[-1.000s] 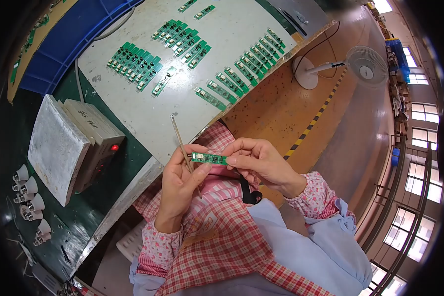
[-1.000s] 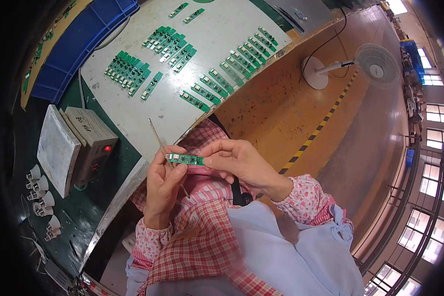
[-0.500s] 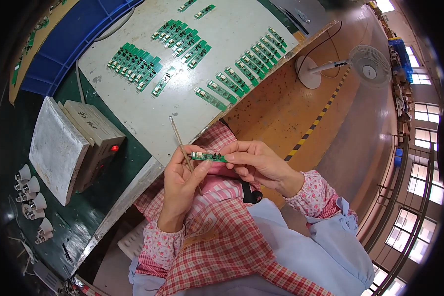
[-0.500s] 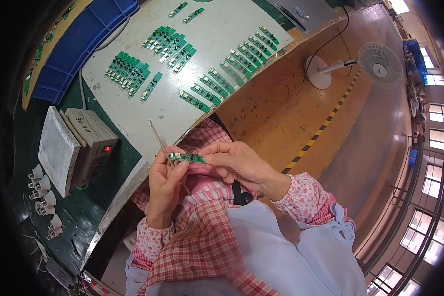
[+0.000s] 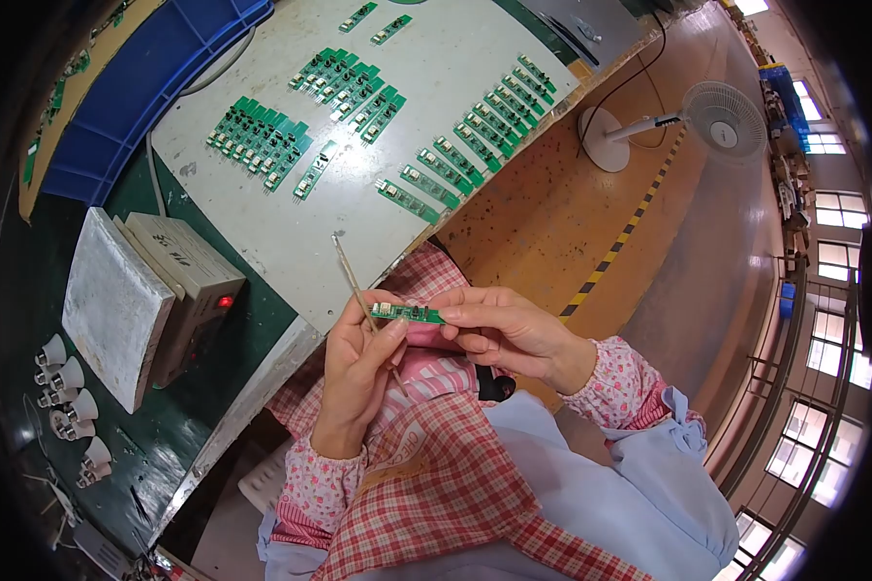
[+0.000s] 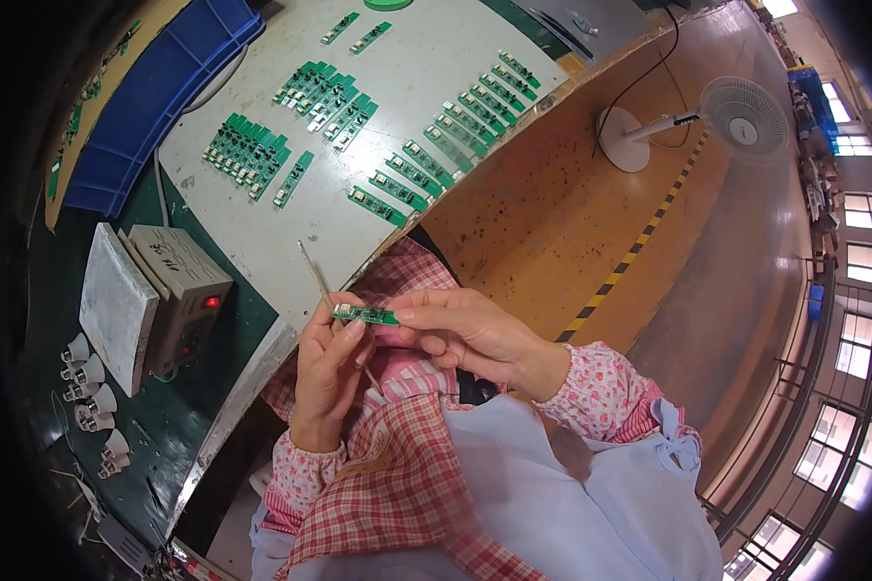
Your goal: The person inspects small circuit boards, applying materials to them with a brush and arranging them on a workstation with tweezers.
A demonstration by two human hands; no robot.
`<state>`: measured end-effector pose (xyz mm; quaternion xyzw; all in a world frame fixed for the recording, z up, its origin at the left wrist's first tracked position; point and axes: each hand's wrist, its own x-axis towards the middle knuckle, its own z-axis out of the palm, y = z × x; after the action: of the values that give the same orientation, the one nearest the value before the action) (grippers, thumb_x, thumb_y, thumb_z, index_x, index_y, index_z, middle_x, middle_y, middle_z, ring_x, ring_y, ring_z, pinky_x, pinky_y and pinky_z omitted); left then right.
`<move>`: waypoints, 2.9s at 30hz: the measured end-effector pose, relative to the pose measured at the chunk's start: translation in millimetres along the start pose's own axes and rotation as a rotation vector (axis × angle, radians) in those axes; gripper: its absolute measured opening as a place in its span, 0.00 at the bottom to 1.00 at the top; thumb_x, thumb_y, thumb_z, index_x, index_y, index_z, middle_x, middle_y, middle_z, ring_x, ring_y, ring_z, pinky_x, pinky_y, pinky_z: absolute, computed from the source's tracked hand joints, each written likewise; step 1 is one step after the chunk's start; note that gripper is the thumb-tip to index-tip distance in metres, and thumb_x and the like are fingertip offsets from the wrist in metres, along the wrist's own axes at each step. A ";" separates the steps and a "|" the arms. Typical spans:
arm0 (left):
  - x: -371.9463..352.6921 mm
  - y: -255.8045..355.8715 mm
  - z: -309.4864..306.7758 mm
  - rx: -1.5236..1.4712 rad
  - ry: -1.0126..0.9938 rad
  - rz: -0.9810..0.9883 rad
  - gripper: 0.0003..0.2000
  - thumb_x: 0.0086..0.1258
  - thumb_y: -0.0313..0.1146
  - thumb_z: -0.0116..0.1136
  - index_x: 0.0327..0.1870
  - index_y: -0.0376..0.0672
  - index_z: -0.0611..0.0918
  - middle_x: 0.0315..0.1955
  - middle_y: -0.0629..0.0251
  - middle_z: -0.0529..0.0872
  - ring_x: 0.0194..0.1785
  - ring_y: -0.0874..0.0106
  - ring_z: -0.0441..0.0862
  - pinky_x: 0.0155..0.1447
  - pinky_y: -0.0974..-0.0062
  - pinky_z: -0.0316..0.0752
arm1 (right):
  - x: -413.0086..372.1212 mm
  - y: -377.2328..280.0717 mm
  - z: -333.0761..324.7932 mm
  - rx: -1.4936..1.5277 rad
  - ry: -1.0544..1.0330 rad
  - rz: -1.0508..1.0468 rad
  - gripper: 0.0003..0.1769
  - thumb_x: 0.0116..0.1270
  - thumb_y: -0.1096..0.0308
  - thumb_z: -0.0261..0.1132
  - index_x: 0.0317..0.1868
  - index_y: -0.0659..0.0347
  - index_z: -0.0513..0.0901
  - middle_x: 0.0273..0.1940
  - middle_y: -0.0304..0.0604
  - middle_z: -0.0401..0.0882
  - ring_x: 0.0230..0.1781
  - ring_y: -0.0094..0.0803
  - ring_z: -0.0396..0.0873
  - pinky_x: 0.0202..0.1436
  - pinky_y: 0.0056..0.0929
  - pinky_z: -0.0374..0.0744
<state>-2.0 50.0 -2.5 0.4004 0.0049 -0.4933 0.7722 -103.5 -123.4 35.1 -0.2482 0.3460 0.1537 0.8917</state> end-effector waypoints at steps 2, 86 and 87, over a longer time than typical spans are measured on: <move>0.3 -0.1 0.2 -0.002 -0.001 -0.013 0.13 0.70 0.25 0.58 0.52 0.37 0.73 0.36 0.70 0.76 0.29 0.83 0.68 0.34 0.85 0.66 | -0.6 0.2 -0.9 -0.010 -0.004 -0.007 0.14 0.70 0.67 0.66 0.52 0.64 0.77 0.39 0.39 0.84 0.22 0.12 0.71 0.21 0.12 0.69; -2.4 -11.6 10.4 0.066 0.045 0.030 0.16 0.67 0.17 0.60 0.55 0.35 0.73 0.36 0.70 0.77 0.33 0.86 0.72 0.38 0.89 0.69 | 2.9 16.4 -24.3 -0.060 0.054 -0.102 0.14 0.70 0.67 0.65 0.51 0.66 0.78 0.37 0.40 0.84 0.23 0.12 0.72 0.22 0.10 0.71; -2.4 -11.8 9.5 0.071 0.040 0.037 0.16 0.68 0.18 0.60 0.55 0.35 0.74 0.35 0.71 0.76 0.32 0.87 0.70 0.36 0.90 0.66 | 1.7 11.8 -26.5 -0.049 0.068 -0.135 0.13 0.71 0.68 0.64 0.51 0.65 0.78 0.37 0.40 0.83 0.23 0.13 0.72 0.22 0.11 0.70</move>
<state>-15.9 43.7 -2.3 0.4376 -0.0046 -0.4706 0.7662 -121.9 -128.0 13.1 -0.2977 0.3546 0.0929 0.8815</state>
